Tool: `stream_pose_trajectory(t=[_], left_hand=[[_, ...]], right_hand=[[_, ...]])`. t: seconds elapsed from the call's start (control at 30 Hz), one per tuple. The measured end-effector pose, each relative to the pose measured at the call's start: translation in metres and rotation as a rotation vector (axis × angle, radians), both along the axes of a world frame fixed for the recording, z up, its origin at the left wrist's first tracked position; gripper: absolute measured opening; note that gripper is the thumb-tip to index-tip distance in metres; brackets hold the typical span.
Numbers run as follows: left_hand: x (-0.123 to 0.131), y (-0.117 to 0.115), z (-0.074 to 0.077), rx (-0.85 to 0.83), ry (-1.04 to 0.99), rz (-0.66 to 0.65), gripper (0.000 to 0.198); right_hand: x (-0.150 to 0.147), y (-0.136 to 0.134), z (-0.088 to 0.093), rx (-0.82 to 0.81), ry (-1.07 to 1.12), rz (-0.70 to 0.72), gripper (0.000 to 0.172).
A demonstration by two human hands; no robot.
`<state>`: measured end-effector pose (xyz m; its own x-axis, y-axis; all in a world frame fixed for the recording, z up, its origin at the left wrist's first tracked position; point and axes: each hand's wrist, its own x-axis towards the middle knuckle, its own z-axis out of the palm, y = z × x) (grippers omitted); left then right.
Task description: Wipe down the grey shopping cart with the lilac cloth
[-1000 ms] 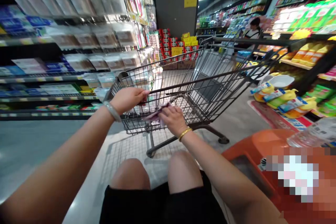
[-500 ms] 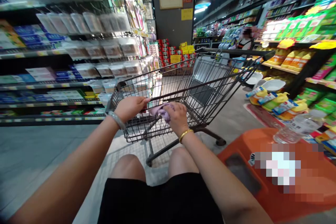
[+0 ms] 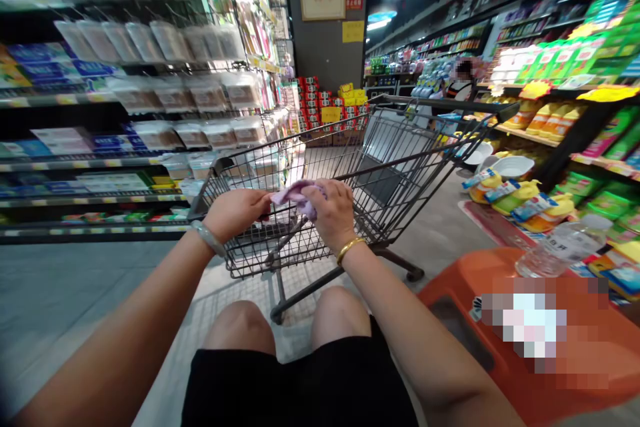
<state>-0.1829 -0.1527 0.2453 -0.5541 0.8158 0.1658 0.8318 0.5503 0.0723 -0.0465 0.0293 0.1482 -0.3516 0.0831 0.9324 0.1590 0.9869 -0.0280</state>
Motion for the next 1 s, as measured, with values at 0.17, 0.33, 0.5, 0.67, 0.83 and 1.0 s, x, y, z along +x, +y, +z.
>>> stream_pose_trajectory(t=[0.17, 0.33, 0.5, 0.67, 0.83, 1.0], left_hand=[[-0.007, -0.008, 0.001, -0.005, 0.005, 0.009, 0.061], [-0.015, -0.018, 0.003, -0.016, -0.023, 0.012, 0.062], [-0.02, -0.028, 0.004, -0.031, -0.028, 0.017, 0.064], [-0.027, -0.042, 0.005, -0.008, -0.042, 0.019, 0.066], [-0.036, -0.057, 0.005, -0.022, -0.063, 0.03, 0.063], [-0.041, -0.071, 0.007, -0.026, -0.079, 0.014, 0.066]], right_hand=[[-0.003, -0.003, 0.001, 0.194, -0.079, 0.034, 0.016], [-0.005, -0.011, 0.013, 0.068, -0.075, -0.013, 0.02], [-0.004, -0.016, 0.008, 0.213, -0.201, 0.088, 0.019], [-0.005, -0.022, 0.008, 0.084, -0.039, -0.038, 0.019], [-0.008, -0.028, 0.007, 0.246, -0.076, 0.061, 0.017], [0.003, -0.022, 0.007, 0.089, 0.044, -0.08, 0.019]])
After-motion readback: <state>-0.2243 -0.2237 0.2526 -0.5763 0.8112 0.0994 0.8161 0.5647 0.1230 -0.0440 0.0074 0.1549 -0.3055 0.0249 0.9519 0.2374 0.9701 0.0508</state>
